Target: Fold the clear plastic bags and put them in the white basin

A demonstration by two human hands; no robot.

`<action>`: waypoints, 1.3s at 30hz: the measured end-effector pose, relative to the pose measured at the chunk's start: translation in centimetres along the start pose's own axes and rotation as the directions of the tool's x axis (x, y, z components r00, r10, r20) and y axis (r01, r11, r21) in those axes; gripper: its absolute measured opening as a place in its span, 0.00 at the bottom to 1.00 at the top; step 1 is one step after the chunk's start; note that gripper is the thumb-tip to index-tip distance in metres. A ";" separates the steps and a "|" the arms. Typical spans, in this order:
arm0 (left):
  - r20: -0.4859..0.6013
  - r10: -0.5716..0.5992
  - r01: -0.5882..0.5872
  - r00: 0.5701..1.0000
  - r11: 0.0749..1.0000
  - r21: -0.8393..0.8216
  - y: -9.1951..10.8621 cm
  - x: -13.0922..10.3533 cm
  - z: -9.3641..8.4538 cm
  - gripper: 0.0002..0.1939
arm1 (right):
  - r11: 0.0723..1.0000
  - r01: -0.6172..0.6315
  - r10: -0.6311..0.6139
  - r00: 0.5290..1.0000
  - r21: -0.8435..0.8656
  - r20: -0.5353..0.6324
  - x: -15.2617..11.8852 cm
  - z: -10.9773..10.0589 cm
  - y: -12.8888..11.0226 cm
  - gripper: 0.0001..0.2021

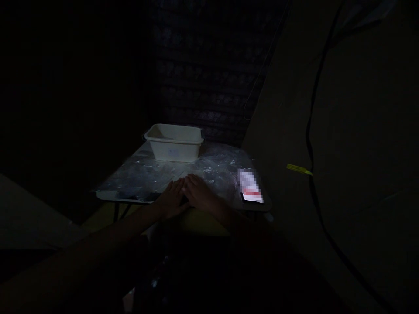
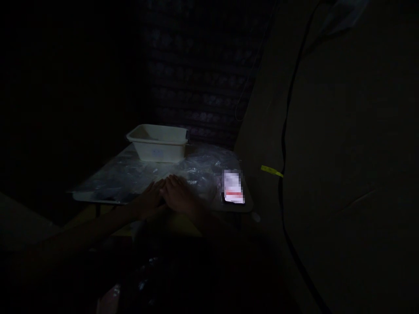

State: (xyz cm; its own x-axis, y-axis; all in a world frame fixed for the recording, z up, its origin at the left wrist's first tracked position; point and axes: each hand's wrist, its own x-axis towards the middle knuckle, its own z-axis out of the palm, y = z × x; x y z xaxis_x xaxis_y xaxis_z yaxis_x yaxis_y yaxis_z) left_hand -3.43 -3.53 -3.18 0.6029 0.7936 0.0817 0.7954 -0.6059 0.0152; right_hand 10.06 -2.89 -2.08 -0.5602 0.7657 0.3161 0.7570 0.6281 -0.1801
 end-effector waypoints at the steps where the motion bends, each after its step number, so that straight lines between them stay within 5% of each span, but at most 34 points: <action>1: 0.008 -0.003 0.003 1.000 1.000 0.006 0.0 0.0 -0.1 0.34 | 1.000 -0.005 0.005 1.000 -0.008 0.019 -0.1 0.3 -0.1 0.25; 11: 0.019 -0.036 0.035 0.999 0.999 0.014 0.2 0.2 0.0 0.34 | 0.994 -0.100 0.106 0.983 -0.044 0.148 -1.0 1.1 0.4 0.30; 39: 0.052 -0.091 0.090 0.994 0.996 0.019 0.1 0.5 0.3 0.37 | 0.959 -0.246 0.267 0.951 -0.142 0.154 -2.9 0.1 3.5 0.29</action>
State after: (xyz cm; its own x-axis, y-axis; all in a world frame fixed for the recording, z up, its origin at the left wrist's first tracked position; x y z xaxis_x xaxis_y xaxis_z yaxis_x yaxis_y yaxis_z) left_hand -3.07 -3.16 -3.46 0.5303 0.8473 0.0282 0.8476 -0.5306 0.0040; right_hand 14.31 -2.94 -3.72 -0.3828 0.9173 0.1097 0.9114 0.3944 -0.1179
